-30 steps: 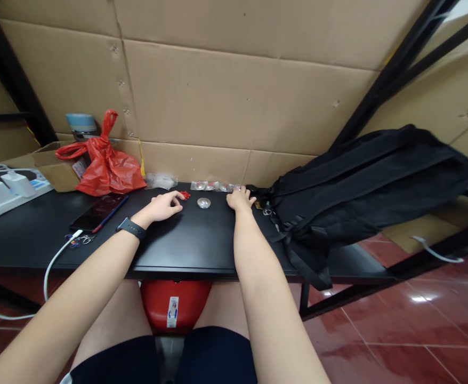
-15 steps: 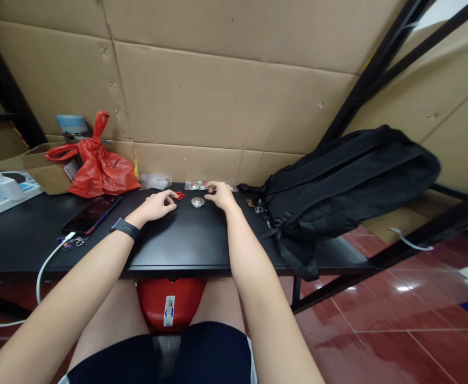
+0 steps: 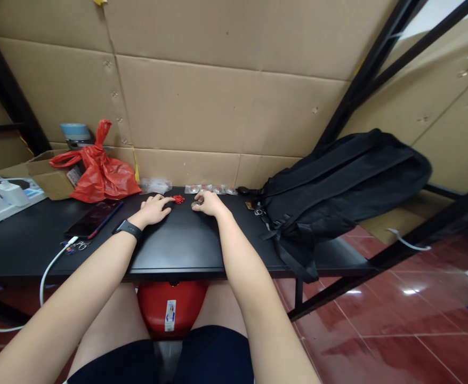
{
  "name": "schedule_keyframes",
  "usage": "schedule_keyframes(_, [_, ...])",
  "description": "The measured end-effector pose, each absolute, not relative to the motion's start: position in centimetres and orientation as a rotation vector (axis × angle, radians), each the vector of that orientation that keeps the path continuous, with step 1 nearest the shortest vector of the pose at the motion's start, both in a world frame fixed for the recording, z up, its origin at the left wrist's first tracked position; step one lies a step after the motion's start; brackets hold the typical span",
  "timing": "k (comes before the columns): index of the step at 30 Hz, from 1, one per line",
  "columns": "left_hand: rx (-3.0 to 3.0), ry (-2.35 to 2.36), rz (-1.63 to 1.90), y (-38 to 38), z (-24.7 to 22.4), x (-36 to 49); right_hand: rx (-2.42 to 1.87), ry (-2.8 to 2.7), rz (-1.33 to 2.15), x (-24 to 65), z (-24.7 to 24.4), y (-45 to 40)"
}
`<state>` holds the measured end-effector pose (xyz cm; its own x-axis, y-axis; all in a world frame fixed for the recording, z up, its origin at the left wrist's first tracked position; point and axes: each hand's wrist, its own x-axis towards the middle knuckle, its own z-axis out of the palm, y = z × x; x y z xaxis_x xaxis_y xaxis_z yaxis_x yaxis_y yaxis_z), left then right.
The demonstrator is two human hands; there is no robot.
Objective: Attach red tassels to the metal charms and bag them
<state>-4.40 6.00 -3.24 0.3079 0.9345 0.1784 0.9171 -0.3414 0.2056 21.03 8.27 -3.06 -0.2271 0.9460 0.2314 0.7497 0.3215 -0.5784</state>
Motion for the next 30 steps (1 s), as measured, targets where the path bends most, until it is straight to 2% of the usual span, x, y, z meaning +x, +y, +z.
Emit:
schedule_keyframes(16, [2.567,1.721,0.609,5.7,-3.2,-3.8,-1.292,-1.955,0.455,20.0,-2.6,7.8])
schedule_keyframes(24, [2.501,1.772,0.555,5.5,-2.6,-3.6,-1.186,-1.987,0.5,19.6,-2.8,7.9])
schedule_keyframes(30, [2.273,1.597,0.843,5.6,-2.2,-3.8,-1.017,-2.022,0.621,18.7,-2.4,7.3])
